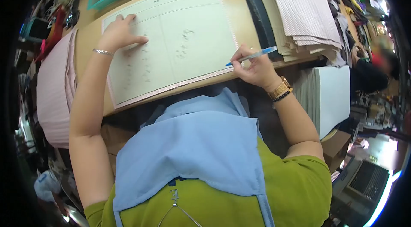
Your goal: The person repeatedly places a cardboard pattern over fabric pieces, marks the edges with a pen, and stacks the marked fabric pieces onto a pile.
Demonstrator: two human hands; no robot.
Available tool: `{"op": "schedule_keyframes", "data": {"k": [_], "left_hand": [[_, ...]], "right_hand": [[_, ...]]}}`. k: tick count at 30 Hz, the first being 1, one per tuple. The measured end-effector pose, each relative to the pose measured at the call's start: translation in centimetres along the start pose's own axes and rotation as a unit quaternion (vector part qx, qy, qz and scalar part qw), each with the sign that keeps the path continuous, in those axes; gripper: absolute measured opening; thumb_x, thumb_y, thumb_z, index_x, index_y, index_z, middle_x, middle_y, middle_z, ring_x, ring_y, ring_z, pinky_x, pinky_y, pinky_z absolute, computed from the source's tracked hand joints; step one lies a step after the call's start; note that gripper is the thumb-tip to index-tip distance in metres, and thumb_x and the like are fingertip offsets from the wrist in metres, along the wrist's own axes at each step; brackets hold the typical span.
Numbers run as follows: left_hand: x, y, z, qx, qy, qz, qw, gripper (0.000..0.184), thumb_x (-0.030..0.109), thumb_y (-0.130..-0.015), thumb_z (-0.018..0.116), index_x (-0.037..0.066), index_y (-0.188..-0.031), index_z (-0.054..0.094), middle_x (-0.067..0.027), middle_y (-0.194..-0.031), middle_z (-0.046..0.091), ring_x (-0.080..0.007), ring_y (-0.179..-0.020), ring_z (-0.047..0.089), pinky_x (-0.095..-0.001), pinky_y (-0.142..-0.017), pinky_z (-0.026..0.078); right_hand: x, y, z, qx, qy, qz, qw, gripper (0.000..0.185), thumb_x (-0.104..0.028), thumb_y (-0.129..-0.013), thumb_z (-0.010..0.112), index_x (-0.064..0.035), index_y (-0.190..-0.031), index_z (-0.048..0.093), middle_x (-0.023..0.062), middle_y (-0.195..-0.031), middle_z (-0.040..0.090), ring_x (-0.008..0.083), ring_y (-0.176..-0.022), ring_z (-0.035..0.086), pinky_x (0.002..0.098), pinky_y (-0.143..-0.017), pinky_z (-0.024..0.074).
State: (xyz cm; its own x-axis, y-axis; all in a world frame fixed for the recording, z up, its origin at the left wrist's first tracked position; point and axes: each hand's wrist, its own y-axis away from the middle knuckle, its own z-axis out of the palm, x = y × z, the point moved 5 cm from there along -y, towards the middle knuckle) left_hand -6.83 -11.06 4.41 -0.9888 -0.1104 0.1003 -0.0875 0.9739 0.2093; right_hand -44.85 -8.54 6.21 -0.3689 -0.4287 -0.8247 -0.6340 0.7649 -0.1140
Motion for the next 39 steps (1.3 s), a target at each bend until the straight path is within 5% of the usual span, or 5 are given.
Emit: {"op": "schedule_keyframes", "data": {"k": [8,13,28,32,39], "left_hand": [[0.0,-0.3,0.0,-0.010,-0.023,0.003,1.000,0.098,0.061,-0.060,0.080,0.004,-0.135,0.051,-0.0294,-0.123,0.055,-0.0407,-0.107,0.062,-0.0430,-0.091,0.053],[-0.2,-0.4,0.2,0.000,-0.025,0.005,1.000,0.103,0.062,-0.059,0.081,0.005,-0.139,0.048,-0.0308,-0.127,0.053,-0.0410,-0.110,0.062,-0.0415,-0.094,0.052],[-0.1,3.3,2.1,0.068,0.036,-0.038,0.996,0.087,0.056,-0.080,0.070,0.009,-0.147,0.040,-0.0253,-0.152,0.033,-0.0393,-0.140,0.033,-0.0537,-0.113,0.028],[-2.2,8.4,4.9,0.170,0.132,-0.112,0.970,0.080,0.053,-0.088,0.063,0.010,-0.150,0.036,-0.0238,-0.157,0.024,-0.0381,-0.147,0.020,-0.0612,-0.116,0.013],[-4.5,12.5,6.0,0.216,0.261,-0.097,0.936,0.068,0.033,-0.088,0.068,0.004,-0.144,0.041,-0.0221,-0.150,0.039,-0.0355,-0.141,0.034,-0.0491,-0.116,0.023]], "right_hand": [[0.4,0.9,1.3,0.004,0.037,-0.041,0.998,0.003,-0.002,-0.081,0.065,-0.0022,-0.081,0.061,0.0069,-0.073,0.064,0.0193,-0.068,0.064,0.0360,-0.098,0.0436],[2.0,1.8,-1.1,0.041,0.047,0.012,0.998,0.003,-0.004,-0.081,0.066,-0.0021,-0.083,0.064,0.0095,-0.079,0.064,0.0193,-0.068,0.063,0.0296,-0.059,0.0510],[3.5,0.5,-1.7,0.105,-0.079,0.028,0.991,0.010,-0.009,-0.092,0.061,-0.0048,-0.098,0.067,0.0021,-0.069,0.065,0.0128,-0.061,0.061,0.0274,-0.057,0.0507],[3.2,-1.6,-0.9,0.114,0.106,0.025,0.987,0.020,-0.015,-0.096,0.060,-0.0047,-0.112,0.065,0.0129,-0.106,0.070,0.0182,-0.090,0.066,0.0285,-0.079,0.0528],[3.9,-2.5,2.0,0.108,0.201,0.037,0.973,0.032,-0.022,-0.084,0.074,-0.0100,-0.112,0.064,0.0130,-0.128,0.063,0.0318,-0.124,0.053,0.0689,-0.111,0.0143]]}}
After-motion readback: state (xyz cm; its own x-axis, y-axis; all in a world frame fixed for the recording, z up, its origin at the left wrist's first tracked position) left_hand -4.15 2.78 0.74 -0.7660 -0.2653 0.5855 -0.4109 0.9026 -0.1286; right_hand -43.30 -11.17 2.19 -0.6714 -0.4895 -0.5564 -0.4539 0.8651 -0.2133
